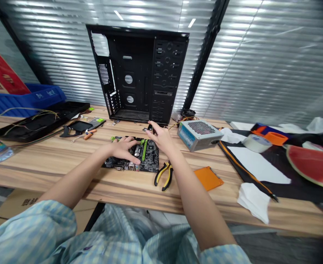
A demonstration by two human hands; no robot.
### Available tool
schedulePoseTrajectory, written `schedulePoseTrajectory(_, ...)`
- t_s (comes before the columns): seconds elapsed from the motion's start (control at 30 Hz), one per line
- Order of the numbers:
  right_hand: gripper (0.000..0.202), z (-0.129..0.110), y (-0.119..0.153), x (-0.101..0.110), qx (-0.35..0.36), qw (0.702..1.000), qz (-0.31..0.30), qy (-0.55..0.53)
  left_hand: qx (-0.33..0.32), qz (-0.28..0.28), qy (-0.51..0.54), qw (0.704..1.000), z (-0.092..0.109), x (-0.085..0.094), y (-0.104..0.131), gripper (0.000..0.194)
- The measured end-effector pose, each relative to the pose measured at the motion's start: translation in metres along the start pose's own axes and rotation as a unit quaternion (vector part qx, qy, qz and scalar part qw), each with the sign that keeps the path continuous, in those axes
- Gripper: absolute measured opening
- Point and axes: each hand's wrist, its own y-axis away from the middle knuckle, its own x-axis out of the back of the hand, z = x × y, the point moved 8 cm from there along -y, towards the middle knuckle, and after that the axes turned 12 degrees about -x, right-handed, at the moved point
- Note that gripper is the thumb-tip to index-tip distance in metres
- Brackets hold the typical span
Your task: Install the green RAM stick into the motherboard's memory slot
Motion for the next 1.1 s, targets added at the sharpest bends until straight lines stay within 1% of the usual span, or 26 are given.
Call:
schedulePoseTrajectory(0.17, 0.041, -0.003, 0.001, 0.002, 0.004, 1.0, 0.004, -0.026, -0.005, 0.004, -0.004, 1.0, -0.003, -0.001, -0.001, 0.109)
schedulePoseTrajectory(0.37, 0.042, 0.0, 0.0, 0.005, 0.0, 0.999, 0.021, -0.047, -0.008, 0.0, -0.007, 1.0, -0.006, -0.003, -0.002, 0.108)
schedulePoseTrajectory(0.63, 0.042, 0.005, 0.0, 0.002, -0.002, 0.999, 0.013, -0.029, -0.01, -0.002, 0.001, 1.0, -0.006, -0.002, -0.002, 0.107)
schedulePoseTrajectory(0.93, 0.04, -0.006, 0.001, 0.002, 0.002, 1.0, -0.004, -0.011, 0.004, -0.001, -0.005, 1.0, -0.003, 0.0, 0.0, 0.108)
schedulePoseTrajectory(1.1, 0.04, -0.006, 0.001, 0.002, -0.003, 1.0, -0.004, -0.009, 0.007, -0.005, -0.004, 1.0, -0.003, 0.0, 0.0, 0.109)
